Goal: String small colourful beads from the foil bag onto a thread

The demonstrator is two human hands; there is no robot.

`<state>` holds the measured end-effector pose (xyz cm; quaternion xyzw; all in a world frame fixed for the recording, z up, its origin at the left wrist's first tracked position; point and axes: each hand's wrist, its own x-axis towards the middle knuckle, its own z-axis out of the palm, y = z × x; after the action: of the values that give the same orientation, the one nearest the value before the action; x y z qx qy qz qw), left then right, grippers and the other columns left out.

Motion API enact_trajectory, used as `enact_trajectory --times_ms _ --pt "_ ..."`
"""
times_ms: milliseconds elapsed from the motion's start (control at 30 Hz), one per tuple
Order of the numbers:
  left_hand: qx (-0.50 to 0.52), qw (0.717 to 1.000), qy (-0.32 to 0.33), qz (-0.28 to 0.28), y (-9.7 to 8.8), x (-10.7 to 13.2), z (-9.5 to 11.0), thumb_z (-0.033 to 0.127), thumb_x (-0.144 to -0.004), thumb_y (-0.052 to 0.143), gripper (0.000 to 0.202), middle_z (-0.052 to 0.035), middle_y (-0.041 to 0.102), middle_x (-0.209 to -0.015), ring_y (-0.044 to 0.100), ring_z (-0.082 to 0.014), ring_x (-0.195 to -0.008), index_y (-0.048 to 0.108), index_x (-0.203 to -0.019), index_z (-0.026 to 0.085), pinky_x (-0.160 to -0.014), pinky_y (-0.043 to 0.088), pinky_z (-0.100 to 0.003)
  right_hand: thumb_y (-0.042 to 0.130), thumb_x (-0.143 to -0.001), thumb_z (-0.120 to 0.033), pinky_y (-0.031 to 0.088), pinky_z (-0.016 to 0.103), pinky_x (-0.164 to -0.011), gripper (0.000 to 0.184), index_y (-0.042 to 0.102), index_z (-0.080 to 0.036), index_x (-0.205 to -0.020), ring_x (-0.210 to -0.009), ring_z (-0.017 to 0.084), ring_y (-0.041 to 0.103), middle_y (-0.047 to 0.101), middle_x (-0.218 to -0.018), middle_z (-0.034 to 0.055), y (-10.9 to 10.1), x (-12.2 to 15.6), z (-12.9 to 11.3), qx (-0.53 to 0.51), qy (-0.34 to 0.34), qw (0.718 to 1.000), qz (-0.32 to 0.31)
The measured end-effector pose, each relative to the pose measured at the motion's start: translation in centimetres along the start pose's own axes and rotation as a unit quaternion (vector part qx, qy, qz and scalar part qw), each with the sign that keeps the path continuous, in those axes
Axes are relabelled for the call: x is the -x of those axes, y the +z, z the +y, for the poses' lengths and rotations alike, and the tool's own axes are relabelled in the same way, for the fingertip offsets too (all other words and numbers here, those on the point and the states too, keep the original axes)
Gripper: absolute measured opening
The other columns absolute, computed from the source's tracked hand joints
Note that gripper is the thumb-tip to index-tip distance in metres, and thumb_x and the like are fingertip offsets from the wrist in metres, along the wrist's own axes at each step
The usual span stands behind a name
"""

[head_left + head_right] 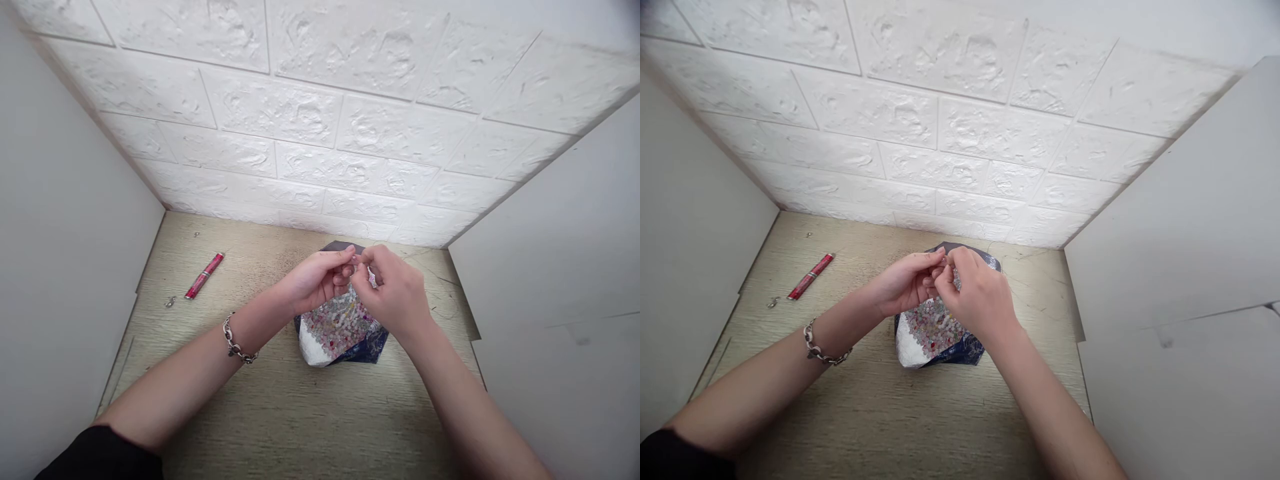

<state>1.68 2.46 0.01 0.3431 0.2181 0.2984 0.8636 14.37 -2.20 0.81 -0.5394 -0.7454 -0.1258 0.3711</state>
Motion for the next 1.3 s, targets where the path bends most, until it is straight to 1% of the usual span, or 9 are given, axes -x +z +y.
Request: enact_trajectory --times_ms 200,567,900,1033,1133,1233,1300 --pt "-0.022 1.000 0.012 0.019 0.16 0.04 0.00 0.032 -0.074 0.055 0.028 0.0043 0.042 -0.050 0.034 -0.0010 -0.044 0.048 -0.056 0.012 -0.044 0.029 -0.015 0.043 -0.073 -0.018 0.027 0.020 -0.047 0.004 0.047 -0.018 -0.070 -0.048 0.007 0.039 0.050 -0.059 -0.0029 -0.12 -0.09 -0.04 0.004 0.002 1.000 -0.018" --pt "-0.057 0.997 0.029 0.037 0.43 0.10 0.07 0.032 -0.073 0.056 0.029 0.0040 0.042 -0.048 0.033 -0.0011 -0.043 0.047 -0.054 0.012 -0.044 0.027 -0.016 0.042 -0.076 -0.020 0.028 0.021 -0.047 0.008 0.048 -0.017 -0.071 -0.052 0.008 0.044 0.055 -0.064 -0.0014 -0.02 -0.12 0.10 0.035 -0.016 0.999 -0.018" --pt "-0.142 0.986 0.057 0.069 0.21 0.12 0.07 0.038 -0.071 0.055 0.032 0.0038 0.040 -0.046 0.033 -0.0027 -0.043 0.050 -0.054 0.012 -0.043 0.023 -0.019 0.041 -0.078 -0.021 0.031 0.021 -0.050 0.010 0.048 -0.017 -0.073 -0.056 0.008 0.048 0.055 -0.066 -0.0010 0.23 -0.15 0.34 0.007 -0.023 0.999 -0.028" --pt "-0.192 0.974 0.093 0.077 0.19 0.08 0.00 0.039 -0.073 0.052 0.035 0.0036 0.039 -0.045 0.033 -0.0031 -0.043 0.049 -0.052 0.013 -0.043 0.022 -0.019 0.044 -0.078 -0.023 0.032 0.021 -0.050 0.008 0.050 -0.017 -0.080 -0.056 0.008 0.048 0.056 -0.068 -0.0012 0.25 -0.19 0.35 -0.005 -0.026 0.999 -0.020" --pt "-0.241 0.958 0.129 0.090 0.21 0.03 0.07 0.040 -0.075 0.050 0.034 0.0033 0.041 -0.046 0.034 -0.0032 -0.042 0.050 -0.053 0.013 -0.043 0.023 -0.020 0.046 -0.079 -0.026 0.032 0.020 -0.049 0.011 0.051 -0.017 -0.082 -0.054 0.008 0.048 0.055 -0.065 -0.0011 0.21 -0.28 0.48 -0.013 -0.037 0.999 -0.017" --pt "-0.310 0.933 0.146 0.111 0.12 0.03 0.27 0.041 -0.076 0.047 0.036 0.0030 0.042 -0.046 0.035 -0.0041 -0.042 0.050 -0.053 0.014 -0.043 0.024 -0.020 0.045 -0.082 -0.028 0.031 0.020 -0.048 0.014 0.052 -0.017 -0.083 -0.053 0.008 0.048 0.055 -0.063 -0.0012 0.19 -0.32 0.72 -0.016 -0.042 0.999 -0.024" --pt "-0.364 0.909 0.157 0.127 0.07 0.10 0.43 0.042 -0.076 0.046 0.037 0.0027 0.043 -0.046 0.036 -0.0050 -0.042 0.048 -0.051 0.014 -0.043 0.026 -0.021 0.043 -0.083 -0.029 0.031 0.021 -0.049 0.015 0.053 -0.018 -0.083 -0.055 0.009 0.049 0.054 -0.063 -0.0012 0.23 -0.30 0.87 -0.015 -0.039 0.999 -0.032"
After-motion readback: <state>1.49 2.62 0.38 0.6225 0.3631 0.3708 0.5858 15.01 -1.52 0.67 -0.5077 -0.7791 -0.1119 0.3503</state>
